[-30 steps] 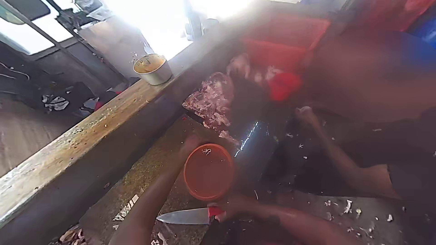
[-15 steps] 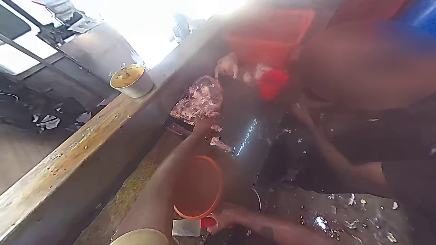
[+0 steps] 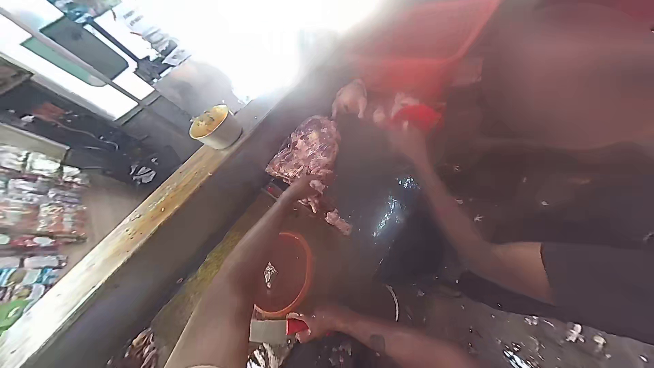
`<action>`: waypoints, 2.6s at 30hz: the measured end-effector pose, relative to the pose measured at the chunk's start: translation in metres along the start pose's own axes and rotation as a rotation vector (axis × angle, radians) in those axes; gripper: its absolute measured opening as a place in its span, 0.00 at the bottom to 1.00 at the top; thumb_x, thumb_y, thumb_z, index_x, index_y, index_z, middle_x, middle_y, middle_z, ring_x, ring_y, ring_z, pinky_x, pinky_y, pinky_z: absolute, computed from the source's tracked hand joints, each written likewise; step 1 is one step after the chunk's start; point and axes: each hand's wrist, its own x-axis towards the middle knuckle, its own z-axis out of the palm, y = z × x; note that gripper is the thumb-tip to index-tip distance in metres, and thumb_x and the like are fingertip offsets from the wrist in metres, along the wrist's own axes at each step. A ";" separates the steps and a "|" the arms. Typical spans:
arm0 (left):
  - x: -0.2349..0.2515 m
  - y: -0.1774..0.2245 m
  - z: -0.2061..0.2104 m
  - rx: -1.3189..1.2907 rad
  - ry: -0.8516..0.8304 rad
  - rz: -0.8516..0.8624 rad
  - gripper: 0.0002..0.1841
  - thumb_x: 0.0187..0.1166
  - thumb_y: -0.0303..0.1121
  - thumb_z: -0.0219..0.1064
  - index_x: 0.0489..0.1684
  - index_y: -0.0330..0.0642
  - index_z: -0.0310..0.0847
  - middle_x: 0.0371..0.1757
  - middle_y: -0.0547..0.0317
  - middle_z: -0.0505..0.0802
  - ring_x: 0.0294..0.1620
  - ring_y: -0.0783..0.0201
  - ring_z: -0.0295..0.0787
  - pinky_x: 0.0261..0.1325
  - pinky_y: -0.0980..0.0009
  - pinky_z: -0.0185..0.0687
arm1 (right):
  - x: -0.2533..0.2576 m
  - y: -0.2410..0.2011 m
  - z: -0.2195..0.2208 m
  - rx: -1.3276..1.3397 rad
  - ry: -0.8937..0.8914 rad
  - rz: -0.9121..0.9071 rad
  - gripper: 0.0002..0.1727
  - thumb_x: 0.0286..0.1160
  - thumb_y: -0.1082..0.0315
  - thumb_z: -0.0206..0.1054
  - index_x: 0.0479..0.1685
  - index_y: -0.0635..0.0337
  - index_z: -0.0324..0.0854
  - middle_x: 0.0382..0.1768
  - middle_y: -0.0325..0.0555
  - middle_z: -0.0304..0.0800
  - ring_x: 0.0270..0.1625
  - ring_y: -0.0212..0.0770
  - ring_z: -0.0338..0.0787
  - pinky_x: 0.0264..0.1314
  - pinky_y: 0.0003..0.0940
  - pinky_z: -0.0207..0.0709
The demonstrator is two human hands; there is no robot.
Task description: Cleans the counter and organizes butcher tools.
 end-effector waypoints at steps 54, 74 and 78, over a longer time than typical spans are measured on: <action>-0.431 -0.212 0.267 -0.067 0.771 -0.524 0.16 0.85 0.46 0.61 0.65 0.62 0.88 0.72 0.55 0.87 0.79 0.44 0.75 0.73 0.38 0.70 | 0.121 -0.110 0.048 -0.800 -0.234 0.353 0.16 0.88 0.66 0.53 0.63 0.59 0.84 0.59 0.63 0.89 0.65 0.65 0.88 0.64 0.67 0.78; -0.438 -0.096 0.197 -0.225 0.771 -0.557 0.14 0.85 0.33 0.62 0.62 0.48 0.89 0.62 0.52 0.93 0.66 0.53 0.89 0.71 0.47 0.81 | 0.095 -0.190 -0.059 -0.635 -0.349 0.084 0.16 0.86 0.60 0.58 0.60 0.55 0.88 0.54 0.55 0.92 0.60 0.58 0.90 0.62 0.67 0.77; -0.472 -0.134 0.207 -0.422 0.761 -0.739 0.17 0.88 0.40 0.59 0.69 0.48 0.85 0.67 0.48 0.91 0.70 0.48 0.86 0.75 0.41 0.77 | 0.081 -0.161 -0.105 -0.612 -0.138 0.119 0.14 0.86 0.59 0.60 0.56 0.52 0.89 0.53 0.50 0.93 0.59 0.50 0.90 0.65 0.59 0.80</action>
